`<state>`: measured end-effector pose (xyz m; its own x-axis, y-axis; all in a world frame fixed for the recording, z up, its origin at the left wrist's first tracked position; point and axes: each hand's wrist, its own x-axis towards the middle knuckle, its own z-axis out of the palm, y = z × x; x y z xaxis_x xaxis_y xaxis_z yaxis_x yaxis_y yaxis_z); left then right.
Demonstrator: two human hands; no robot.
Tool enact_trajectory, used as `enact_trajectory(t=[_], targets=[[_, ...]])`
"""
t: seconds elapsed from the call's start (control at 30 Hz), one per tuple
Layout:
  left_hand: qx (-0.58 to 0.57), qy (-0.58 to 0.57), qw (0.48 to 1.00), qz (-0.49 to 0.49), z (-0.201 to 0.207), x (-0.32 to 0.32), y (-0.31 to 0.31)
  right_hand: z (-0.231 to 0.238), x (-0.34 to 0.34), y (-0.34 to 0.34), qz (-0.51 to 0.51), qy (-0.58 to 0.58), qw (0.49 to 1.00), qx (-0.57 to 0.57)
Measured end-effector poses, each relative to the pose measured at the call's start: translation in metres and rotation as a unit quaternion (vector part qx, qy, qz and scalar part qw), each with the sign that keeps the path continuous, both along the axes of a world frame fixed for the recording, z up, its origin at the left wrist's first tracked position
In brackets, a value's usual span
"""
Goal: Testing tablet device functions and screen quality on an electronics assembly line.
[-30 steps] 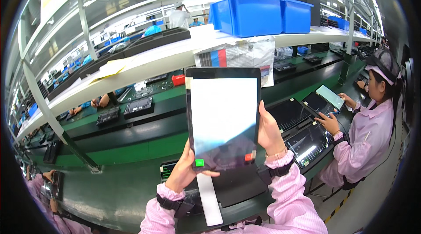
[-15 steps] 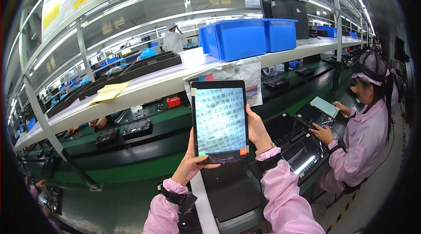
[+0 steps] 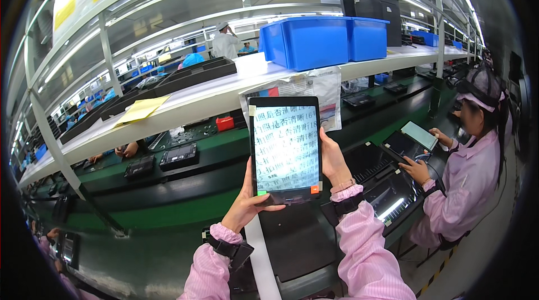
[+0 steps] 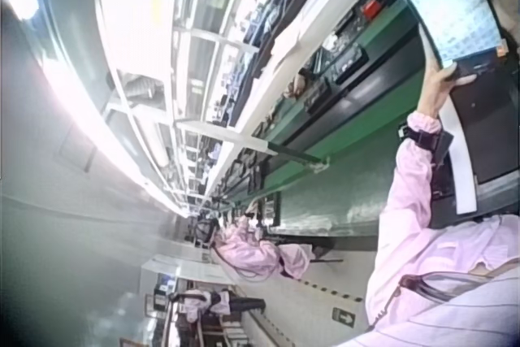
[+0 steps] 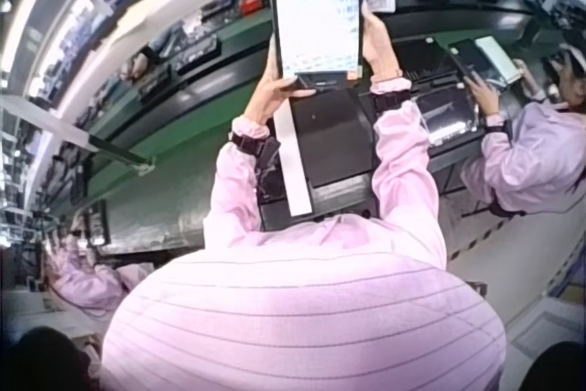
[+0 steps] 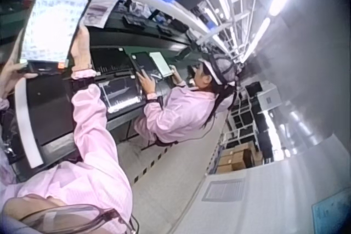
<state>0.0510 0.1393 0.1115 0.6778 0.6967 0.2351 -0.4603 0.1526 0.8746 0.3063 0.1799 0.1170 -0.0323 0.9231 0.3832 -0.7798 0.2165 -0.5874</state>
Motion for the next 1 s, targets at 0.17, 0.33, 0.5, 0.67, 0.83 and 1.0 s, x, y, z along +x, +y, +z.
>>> enact_trajectory(t=[0.17, 0.33, 0.5, 0.67, 0.83, 1.0], targets=[[-0.007, -0.004, 1.000, -0.003, -0.003, -0.002, 0.002, 0.000, -0.001, -0.001, 0.009, 0.009, 1.000, -0.012], [0.005, -0.006, 1.000, -0.019, -0.001, -0.004, -0.001, 0.000, -0.003, -0.002, -0.007, 0.008, 1.000, -0.006], [0.019, 0.021, 1.000, -0.012, 0.000, -0.006, -0.008, 0.005, -0.008, -0.018, -0.029, 0.005, 0.999, -0.024], [0.057, 0.121, 0.991, 0.010, -0.007, -0.014, -0.030, -0.007, -0.016, -0.041, -0.031, 0.013, 0.998, -0.057], [0.160, 0.189, 0.961, 0.126, -0.033, -0.015, -0.040, -0.023, -0.029, -0.086, -0.046, -0.003, 0.994, -0.095], [0.144, 0.161, 0.966, 0.141, -0.041, -0.022, -0.060, -0.037, -0.041, -0.118, -0.066, 0.001, 0.992, -0.107]])
